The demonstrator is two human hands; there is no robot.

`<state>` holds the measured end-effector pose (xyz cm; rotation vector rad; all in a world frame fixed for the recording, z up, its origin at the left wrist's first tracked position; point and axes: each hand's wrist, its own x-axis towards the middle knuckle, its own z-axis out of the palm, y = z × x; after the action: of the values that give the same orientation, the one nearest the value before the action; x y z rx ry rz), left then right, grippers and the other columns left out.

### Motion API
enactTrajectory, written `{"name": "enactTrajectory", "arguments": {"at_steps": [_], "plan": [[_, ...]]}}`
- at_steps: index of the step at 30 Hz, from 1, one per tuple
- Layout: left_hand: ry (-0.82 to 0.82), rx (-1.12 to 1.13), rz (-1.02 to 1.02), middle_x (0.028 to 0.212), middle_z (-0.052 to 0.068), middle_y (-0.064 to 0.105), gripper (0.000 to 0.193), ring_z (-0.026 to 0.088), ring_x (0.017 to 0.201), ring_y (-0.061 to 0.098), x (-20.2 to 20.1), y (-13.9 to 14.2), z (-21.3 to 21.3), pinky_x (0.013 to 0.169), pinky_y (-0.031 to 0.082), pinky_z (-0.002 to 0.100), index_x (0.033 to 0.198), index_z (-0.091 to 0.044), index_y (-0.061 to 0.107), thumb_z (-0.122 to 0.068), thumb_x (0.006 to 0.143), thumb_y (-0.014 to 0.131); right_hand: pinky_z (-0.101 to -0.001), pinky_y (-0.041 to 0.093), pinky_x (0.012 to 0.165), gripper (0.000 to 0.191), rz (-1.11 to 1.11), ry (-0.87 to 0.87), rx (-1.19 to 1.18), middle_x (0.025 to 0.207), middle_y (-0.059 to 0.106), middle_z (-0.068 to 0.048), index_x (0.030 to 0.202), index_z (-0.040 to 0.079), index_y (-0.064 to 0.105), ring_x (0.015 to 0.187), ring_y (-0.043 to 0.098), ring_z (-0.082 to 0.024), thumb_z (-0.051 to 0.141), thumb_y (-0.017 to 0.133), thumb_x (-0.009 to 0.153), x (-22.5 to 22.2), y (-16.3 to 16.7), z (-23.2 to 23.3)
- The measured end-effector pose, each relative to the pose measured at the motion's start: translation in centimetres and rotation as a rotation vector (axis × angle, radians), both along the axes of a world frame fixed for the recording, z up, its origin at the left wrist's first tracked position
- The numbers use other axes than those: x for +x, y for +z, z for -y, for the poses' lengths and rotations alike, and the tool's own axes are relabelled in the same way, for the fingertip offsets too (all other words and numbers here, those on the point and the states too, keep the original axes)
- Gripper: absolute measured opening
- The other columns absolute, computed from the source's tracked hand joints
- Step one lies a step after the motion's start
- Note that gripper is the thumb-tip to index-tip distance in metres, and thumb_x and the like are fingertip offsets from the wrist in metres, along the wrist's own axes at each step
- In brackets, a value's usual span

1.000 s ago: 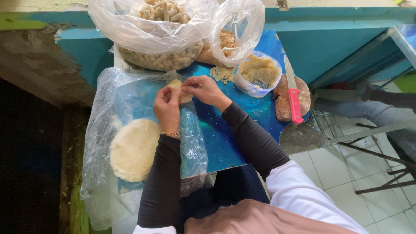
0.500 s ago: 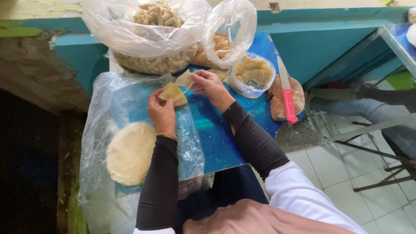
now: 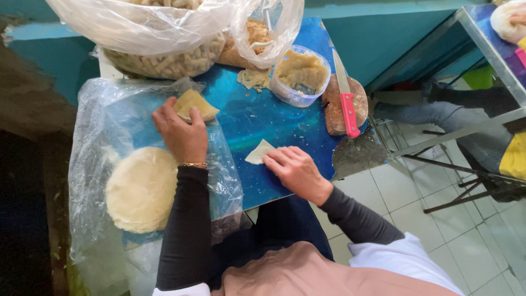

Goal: The person sits at a small blue table and folds stuffed pastry triangles. They take a triangular dough wrapper, place filling from a plastic container onto it with their fingers, fold the wrapper over and pinch the edges closed, then place the finished pastry into a large plastic bag holding a pile of completed pastries.

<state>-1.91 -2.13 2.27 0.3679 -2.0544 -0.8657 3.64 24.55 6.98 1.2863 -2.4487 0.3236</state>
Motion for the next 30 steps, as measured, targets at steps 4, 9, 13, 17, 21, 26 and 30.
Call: {"name": "enactTrajectory", "arguments": {"at_steps": [4,9,13,17,21,26,30], "plan": [[-0.152,-0.198,-0.005,0.112,0.018,0.061,0.027,0.038,0.109,0.058,1.9,2.3,-1.7,0.095,0.049,0.047,0.115,-0.002,0.064,-0.011,0.090,0.071,-0.0398,0.052,0.095,0.040,-0.096,-0.040,0.022,0.118,0.070,-0.011,0.122,0.003,0.065,0.110,0.068,-0.027,0.010,0.063,0.083,1.6,-0.5,0.0],[-0.901,-0.342,0.131,0.099,0.006,0.066,0.008,0.030,0.098,0.062,5.2,3.6,-4.9,0.081,0.048,0.041,0.087,-0.012,0.069,-0.017,0.084,0.074,-0.0396,0.052,0.097,0.041,-0.015,-0.038,-0.045,0.119,0.072,-0.010,0.126,0.005,0.066,0.111,0.069,-0.026,0.007,0.065,0.084,1.1,-0.4,-1.7],[-0.958,-0.465,0.117,0.095,0.003,0.065,0.008,0.026,0.096,0.062,5.7,3.8,-5.5,0.086,0.047,0.042,0.087,-0.013,0.069,-0.017,0.082,0.073,-0.0421,0.051,0.099,0.046,0.099,-0.032,-0.144,0.117,0.071,-0.012,0.128,0.001,0.066,0.113,0.069,-0.029,0.003,0.068,0.082,1.2,-0.2,-2.1],[-0.945,-0.488,0.099,0.094,0.003,0.064,0.007,0.025,0.095,0.061,5.4,3.9,-5.4,0.089,0.046,0.043,0.084,-0.013,0.068,-0.016,0.080,0.073,-0.0375,0.053,0.101,0.027,0.207,-0.186,-0.457,0.121,0.072,-0.009,0.119,0.010,0.069,0.116,0.067,-0.028,0.007,0.071,0.092,-2.6,1.2,-4.1],[-0.945,-0.487,0.126,0.093,0.002,0.064,0.007,0.026,0.094,0.061,5.5,3.9,-5.4,0.087,0.046,0.042,0.081,-0.013,0.067,-0.016,0.080,0.074,-0.0497,0.035,0.110,0.032,0.089,-0.444,-0.246,0.139,0.063,-0.011,0.119,0.012,0.075,0.134,0.050,-0.031,0.021,0.076,0.088,-9.8,2.5,-6.8],[-0.934,-0.482,0.102,0.093,0.002,0.063,0.007,0.025,0.094,0.061,5.4,4.0,-5.2,0.088,0.047,0.042,0.082,-0.013,0.066,-0.015,0.082,0.073,-0.0588,0.021,0.117,0.023,0.213,-0.395,-0.104,0.152,0.054,-0.011,0.105,0.018,0.079,0.145,0.038,-0.034,0.030,0.081,0.085,-14.3,1.3,-7.8],[-0.920,-0.495,0.100,0.094,0.002,0.063,0.008,0.025,0.096,0.060,5.1,4.0,-5.0,0.088,0.046,0.042,0.082,-0.012,0.065,-0.014,0.083,0.073,-0.0555,0.021,0.118,0.023,0.311,-0.377,-0.228,0.153,0.054,-0.010,0.101,0.014,0.076,0.145,0.040,-0.033,0.024,0.080,0.080,-15.1,0.3,-8.4]]}}
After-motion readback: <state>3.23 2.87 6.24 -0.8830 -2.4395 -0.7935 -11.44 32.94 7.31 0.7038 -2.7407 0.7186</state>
